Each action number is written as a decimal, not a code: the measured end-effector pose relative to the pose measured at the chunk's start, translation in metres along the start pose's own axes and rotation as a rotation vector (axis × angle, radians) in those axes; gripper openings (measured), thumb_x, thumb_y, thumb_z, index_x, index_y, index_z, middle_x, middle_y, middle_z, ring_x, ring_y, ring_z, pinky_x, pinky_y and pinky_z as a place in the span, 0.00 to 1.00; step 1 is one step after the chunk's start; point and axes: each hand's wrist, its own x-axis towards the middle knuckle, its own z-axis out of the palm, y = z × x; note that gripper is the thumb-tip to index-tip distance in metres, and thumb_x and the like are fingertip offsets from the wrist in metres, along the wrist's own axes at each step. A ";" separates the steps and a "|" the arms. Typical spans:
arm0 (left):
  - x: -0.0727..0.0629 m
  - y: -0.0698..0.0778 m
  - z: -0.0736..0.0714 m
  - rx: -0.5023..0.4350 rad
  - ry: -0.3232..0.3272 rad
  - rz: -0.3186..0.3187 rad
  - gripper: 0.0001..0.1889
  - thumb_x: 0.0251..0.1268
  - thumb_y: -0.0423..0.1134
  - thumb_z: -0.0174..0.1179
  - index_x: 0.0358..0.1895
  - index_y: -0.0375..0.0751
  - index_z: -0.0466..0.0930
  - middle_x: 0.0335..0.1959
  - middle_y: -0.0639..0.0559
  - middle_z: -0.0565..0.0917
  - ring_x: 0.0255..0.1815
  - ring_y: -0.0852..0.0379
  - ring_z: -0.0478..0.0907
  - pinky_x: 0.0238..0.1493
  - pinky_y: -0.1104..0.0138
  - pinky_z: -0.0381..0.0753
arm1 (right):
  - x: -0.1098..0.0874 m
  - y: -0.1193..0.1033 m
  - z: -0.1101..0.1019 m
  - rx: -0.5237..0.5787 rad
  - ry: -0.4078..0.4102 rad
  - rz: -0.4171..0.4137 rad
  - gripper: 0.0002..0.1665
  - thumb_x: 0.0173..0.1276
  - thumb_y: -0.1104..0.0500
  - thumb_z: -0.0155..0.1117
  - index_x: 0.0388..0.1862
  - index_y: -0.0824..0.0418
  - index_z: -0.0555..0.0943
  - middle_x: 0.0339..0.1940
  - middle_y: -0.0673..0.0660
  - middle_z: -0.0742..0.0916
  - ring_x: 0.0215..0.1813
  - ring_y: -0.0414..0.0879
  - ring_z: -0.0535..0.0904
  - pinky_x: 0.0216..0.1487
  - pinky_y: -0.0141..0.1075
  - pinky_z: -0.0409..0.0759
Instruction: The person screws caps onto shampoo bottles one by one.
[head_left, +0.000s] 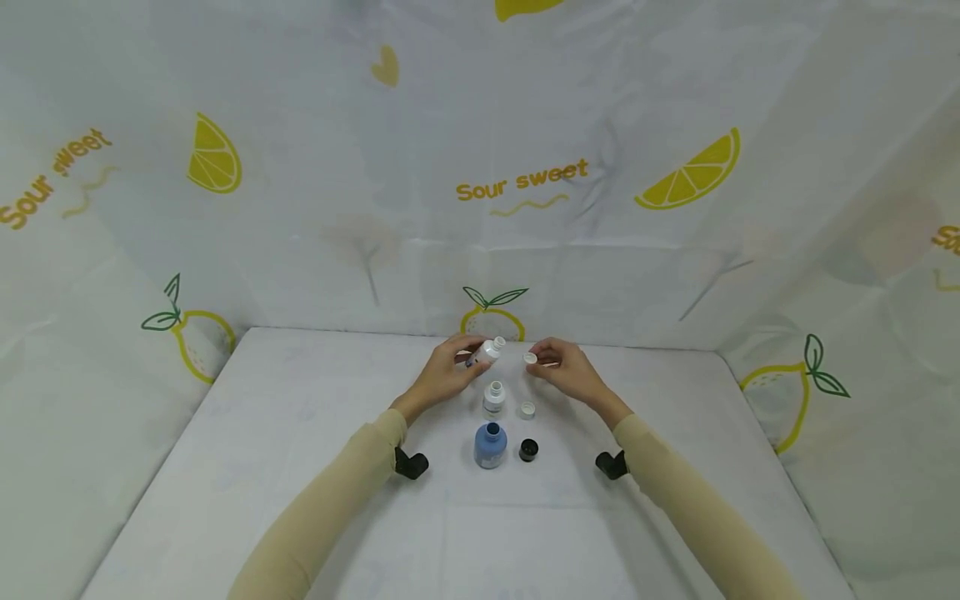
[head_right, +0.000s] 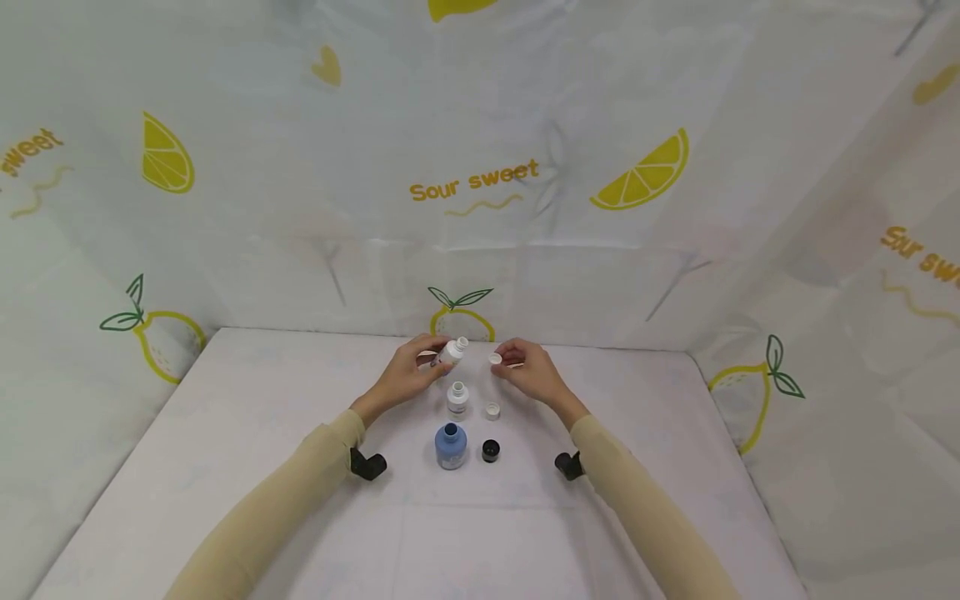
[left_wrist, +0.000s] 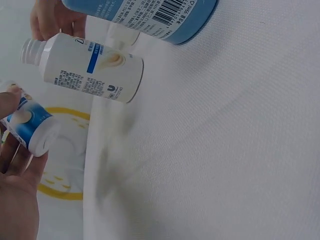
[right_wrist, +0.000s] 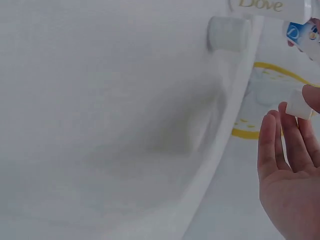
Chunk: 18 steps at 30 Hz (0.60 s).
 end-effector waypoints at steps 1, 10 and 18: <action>0.000 0.001 0.000 0.000 -0.002 0.001 0.23 0.74 0.36 0.71 0.68 0.31 0.81 0.62 0.36 0.85 0.65 0.40 0.85 0.68 0.56 0.89 | 0.000 -0.003 -0.001 0.010 0.000 -0.014 0.18 0.75 0.60 0.72 0.58 0.67 0.82 0.58 0.67 0.89 0.63 0.62 0.88 0.62 0.51 0.92; 0.000 0.007 -0.002 0.016 -0.040 0.010 0.25 0.75 0.37 0.71 0.69 0.32 0.80 0.64 0.37 0.84 0.67 0.41 0.84 0.68 0.57 0.89 | 0.000 -0.023 -0.006 0.038 -0.007 -0.146 0.19 0.75 0.60 0.74 0.60 0.67 0.84 0.59 0.67 0.90 0.62 0.62 0.88 0.65 0.52 0.91; -0.001 0.010 -0.003 0.038 -0.067 0.004 0.24 0.75 0.37 0.71 0.70 0.35 0.81 0.65 0.38 0.84 0.63 0.43 0.85 0.67 0.55 0.90 | -0.002 -0.036 -0.006 0.068 -0.027 -0.194 0.19 0.74 0.62 0.74 0.61 0.66 0.86 0.60 0.66 0.90 0.61 0.62 0.88 0.63 0.55 0.91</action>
